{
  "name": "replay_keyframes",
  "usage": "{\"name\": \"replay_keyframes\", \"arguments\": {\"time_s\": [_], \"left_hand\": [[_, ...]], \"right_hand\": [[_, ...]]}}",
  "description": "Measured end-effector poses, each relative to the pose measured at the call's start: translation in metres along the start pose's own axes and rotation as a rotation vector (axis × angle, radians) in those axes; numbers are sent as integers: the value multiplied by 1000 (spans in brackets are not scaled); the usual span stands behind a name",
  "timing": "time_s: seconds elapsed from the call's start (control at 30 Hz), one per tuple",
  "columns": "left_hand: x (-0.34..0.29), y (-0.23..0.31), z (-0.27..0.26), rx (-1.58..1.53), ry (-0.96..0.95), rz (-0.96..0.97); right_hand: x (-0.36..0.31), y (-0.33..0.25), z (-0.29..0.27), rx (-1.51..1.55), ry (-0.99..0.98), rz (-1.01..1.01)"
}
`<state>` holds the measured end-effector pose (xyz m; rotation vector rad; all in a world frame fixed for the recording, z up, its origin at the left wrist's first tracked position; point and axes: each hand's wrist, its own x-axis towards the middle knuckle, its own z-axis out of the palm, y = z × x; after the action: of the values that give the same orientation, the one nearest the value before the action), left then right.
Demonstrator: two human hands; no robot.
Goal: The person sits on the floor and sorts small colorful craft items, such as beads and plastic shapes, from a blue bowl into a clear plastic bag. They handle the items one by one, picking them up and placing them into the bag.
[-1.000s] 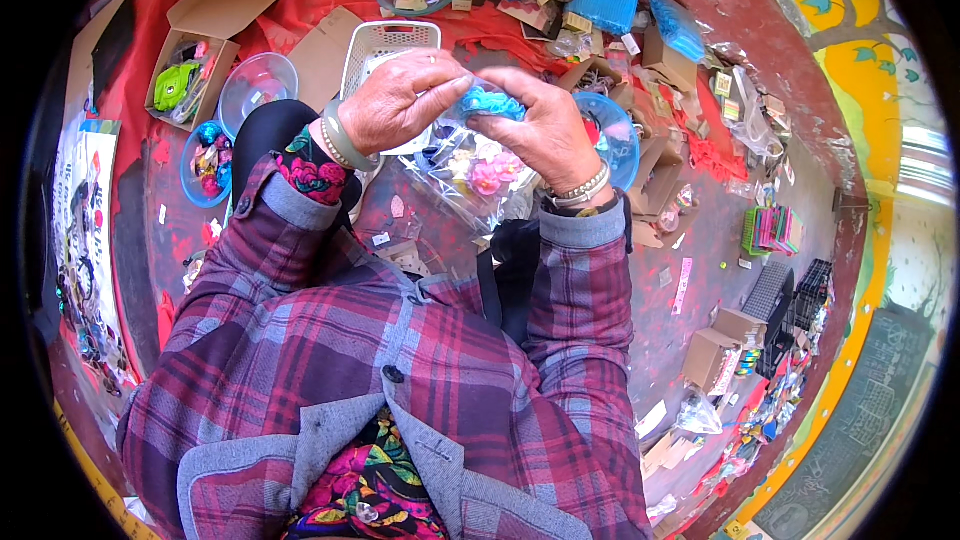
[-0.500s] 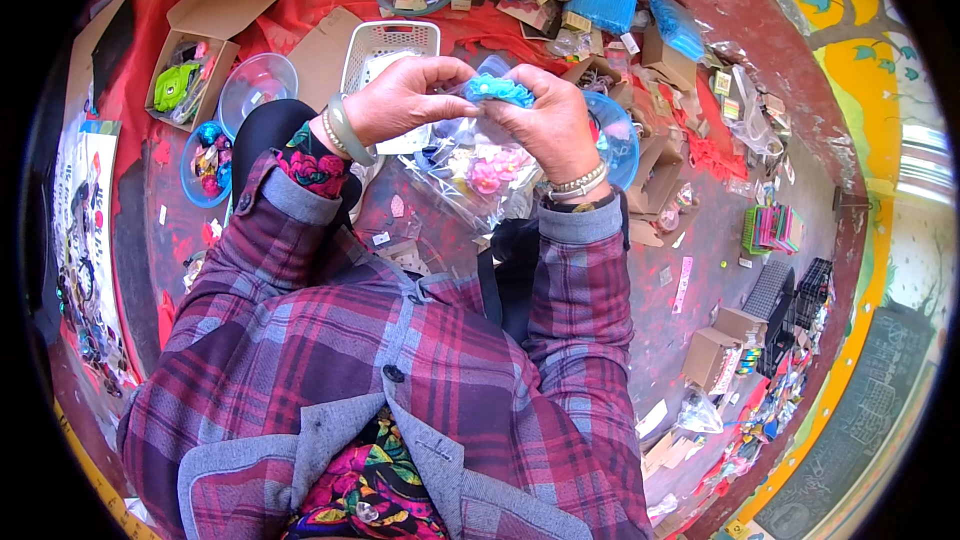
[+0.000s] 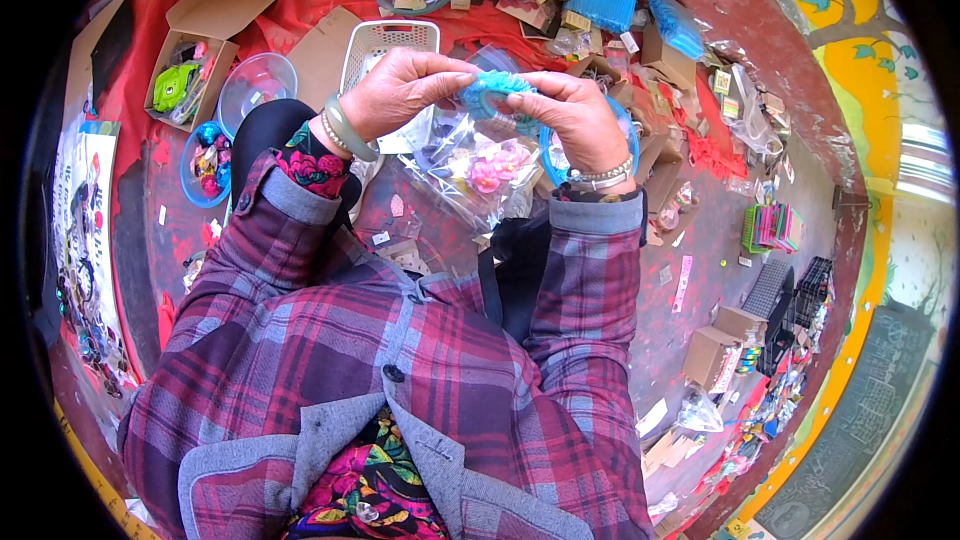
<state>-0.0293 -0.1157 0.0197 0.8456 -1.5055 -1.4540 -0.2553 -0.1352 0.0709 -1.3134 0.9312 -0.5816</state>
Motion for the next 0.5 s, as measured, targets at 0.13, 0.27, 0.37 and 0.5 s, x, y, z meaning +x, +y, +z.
{"name": "replay_keyframes", "arguments": {"time_s": [0.13, 0.27, 0.37, 0.5], "left_hand": [[-1, 1, 3, 46, -7, -12], [0, 1, 3, 221, 0, 53], [-1, 2, 2, 353, 11, 118], [0, 0, 3, 313, 78, 42]], "right_hand": [[3, 2, 3, -61, 8, -2], [4, 10, 4, -586, 173, -101], [1, 0, 18, -966, 350, -327], [-2, -9, 27, -1147, 364, -507]]}}
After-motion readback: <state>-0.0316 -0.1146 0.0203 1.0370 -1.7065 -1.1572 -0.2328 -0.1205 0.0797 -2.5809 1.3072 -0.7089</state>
